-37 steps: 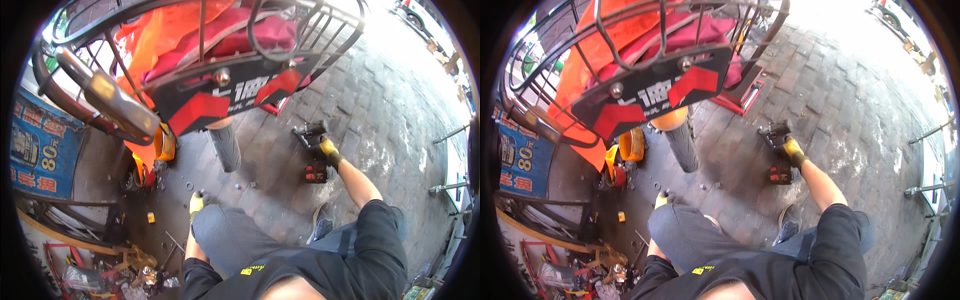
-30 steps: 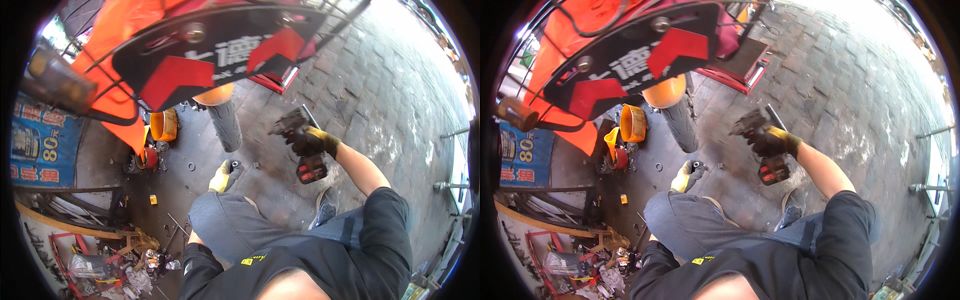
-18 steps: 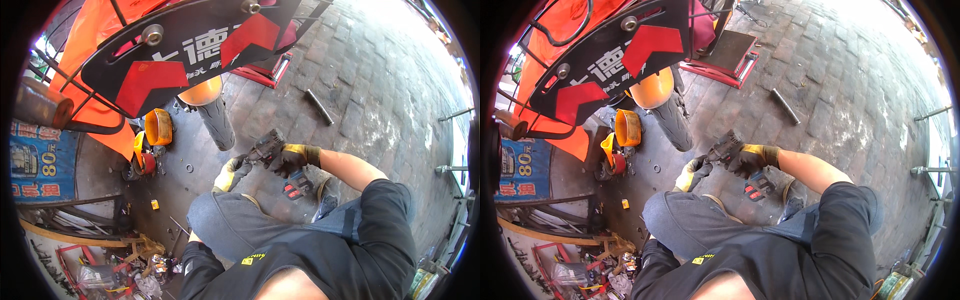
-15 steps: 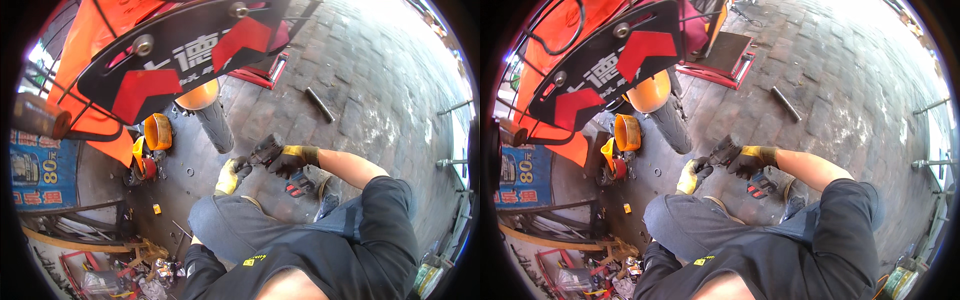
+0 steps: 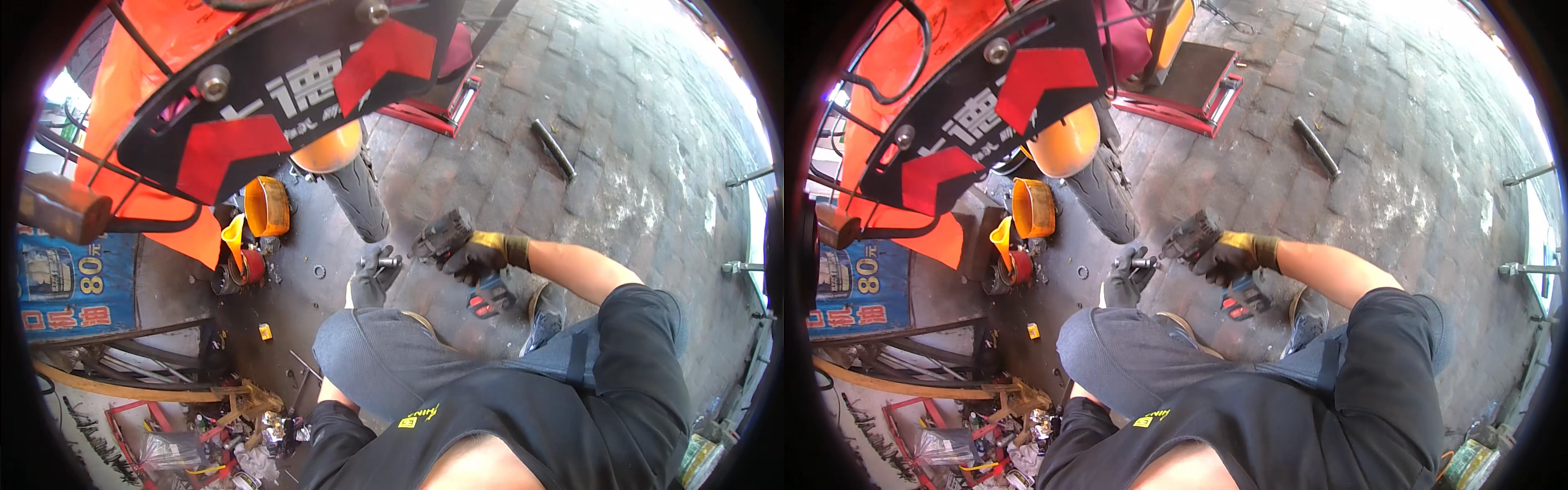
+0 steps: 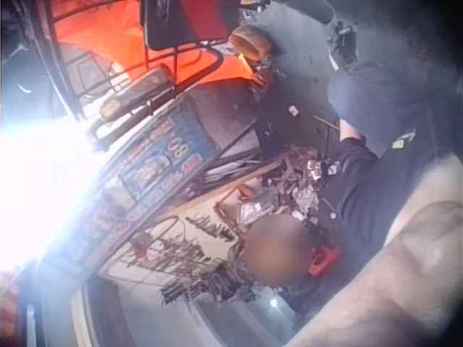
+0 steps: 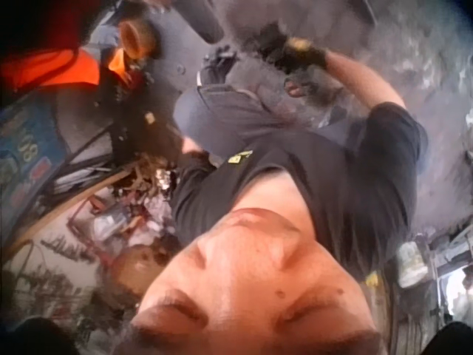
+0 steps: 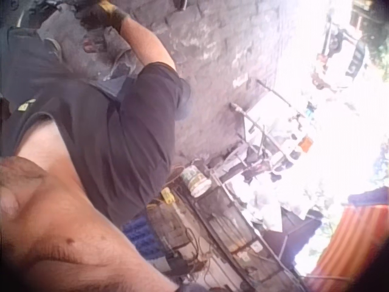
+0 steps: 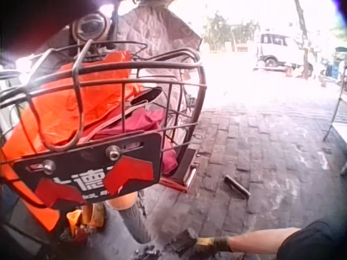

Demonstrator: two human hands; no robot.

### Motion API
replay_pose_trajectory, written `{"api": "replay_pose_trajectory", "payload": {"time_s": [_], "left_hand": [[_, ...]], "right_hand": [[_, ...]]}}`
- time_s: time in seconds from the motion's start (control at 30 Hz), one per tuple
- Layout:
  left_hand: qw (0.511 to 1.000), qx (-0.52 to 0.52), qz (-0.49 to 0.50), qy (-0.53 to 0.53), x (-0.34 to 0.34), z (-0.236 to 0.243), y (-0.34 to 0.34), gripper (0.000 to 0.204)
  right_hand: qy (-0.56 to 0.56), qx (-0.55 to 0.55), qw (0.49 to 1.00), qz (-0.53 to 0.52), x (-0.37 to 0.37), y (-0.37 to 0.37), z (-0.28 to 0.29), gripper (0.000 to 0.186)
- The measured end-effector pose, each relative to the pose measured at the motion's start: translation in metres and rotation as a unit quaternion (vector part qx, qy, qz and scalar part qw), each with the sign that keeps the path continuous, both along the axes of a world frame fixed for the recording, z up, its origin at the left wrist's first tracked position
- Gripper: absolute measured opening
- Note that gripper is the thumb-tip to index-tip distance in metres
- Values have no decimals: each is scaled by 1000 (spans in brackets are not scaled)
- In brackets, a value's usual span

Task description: The person puts on gloves, retrieves a socket and an impact wrench, then works on the rear wheel of an orange scooter. They remove the wheel cover and disassemble the brake assembly, handling the brake drum and related components.

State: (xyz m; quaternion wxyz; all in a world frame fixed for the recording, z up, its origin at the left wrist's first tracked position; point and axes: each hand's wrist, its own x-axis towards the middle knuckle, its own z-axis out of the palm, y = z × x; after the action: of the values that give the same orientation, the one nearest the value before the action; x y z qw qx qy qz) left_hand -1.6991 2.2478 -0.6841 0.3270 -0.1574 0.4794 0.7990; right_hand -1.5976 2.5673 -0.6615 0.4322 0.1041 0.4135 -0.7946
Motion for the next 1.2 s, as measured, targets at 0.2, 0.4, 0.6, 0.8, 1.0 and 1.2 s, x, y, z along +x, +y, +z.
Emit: {"api": "replay_pose_trajectory", "payload": {"time_s": [0.2,0.4,0.6,0.8,1.0,1.2], "left_hand": [[986,109,64,-110,20,0,18,29],[974,184,101,-85,20,-9,5,31],[969,222,73,-79,24,4,14,30],[990,128,13,48,45,15,16,39],[994,22,100,-42,55,7,-3,37],[974,136,171,-56,63,-11,-10,41]], "right_hand": [[-9,-4,1000,-7,-1,-21,-14,27],[-2,-12,1000,-8,-3,-23,0,40],[16,18,1000,10,-8,-17,13,31],[-44,12,993,106,-10,-18,-12,25],[-42,-48,995,71,-10,-16,-15,48],[440,78,885,127,2,-5,-51,66]]}}
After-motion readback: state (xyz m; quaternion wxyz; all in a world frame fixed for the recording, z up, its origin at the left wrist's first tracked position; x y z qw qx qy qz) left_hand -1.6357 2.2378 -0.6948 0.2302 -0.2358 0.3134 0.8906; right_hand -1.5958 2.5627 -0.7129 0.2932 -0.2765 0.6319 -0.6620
